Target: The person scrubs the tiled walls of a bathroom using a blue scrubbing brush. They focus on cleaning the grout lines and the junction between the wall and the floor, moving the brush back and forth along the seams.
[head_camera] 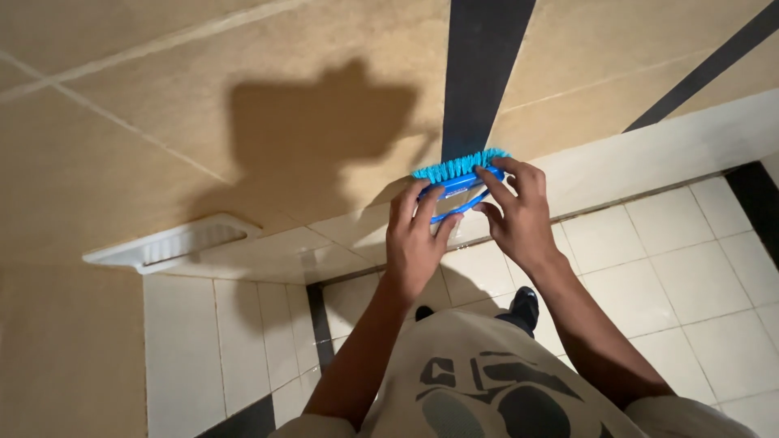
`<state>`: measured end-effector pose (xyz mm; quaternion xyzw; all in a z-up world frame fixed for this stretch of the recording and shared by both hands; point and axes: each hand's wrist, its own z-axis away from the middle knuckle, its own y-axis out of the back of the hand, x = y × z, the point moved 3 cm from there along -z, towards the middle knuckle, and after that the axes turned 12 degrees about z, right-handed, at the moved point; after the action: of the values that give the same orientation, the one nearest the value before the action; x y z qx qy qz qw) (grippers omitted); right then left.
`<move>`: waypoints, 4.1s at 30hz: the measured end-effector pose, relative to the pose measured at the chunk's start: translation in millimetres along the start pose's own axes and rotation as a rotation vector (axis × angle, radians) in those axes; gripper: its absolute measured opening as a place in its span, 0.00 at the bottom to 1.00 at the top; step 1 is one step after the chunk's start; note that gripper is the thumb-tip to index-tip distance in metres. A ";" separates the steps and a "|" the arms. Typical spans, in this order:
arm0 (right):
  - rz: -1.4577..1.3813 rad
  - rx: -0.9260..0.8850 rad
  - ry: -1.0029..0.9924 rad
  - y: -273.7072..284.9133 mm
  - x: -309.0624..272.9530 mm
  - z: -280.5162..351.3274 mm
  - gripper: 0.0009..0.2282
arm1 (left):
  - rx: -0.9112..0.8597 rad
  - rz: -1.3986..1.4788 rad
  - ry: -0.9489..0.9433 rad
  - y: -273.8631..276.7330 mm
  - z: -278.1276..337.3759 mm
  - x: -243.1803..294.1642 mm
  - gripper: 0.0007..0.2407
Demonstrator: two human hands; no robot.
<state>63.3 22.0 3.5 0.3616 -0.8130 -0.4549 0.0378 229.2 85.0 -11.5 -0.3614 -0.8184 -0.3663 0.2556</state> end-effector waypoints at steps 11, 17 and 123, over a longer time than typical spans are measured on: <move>-0.079 -0.037 -0.009 -15.5 10.0 8.4 0.28 | -0.030 -0.025 0.030 -10.0 8.3 -14.1 0.21; -0.080 -0.045 -0.017 -20.9 12.2 12.3 0.28 | -0.061 -0.019 0.065 -10.4 9.6 -14.3 0.21; -0.061 0.153 0.008 138.8 305.2 -4.0 0.20 | 0.042 0.009 -0.106 -290.5 -96.6 136.9 0.17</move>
<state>-236.5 -125.7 30.6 0.3897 -0.8338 -0.3910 -0.0006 -65.5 -72.1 19.6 -0.3784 -0.8368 -0.3281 0.2213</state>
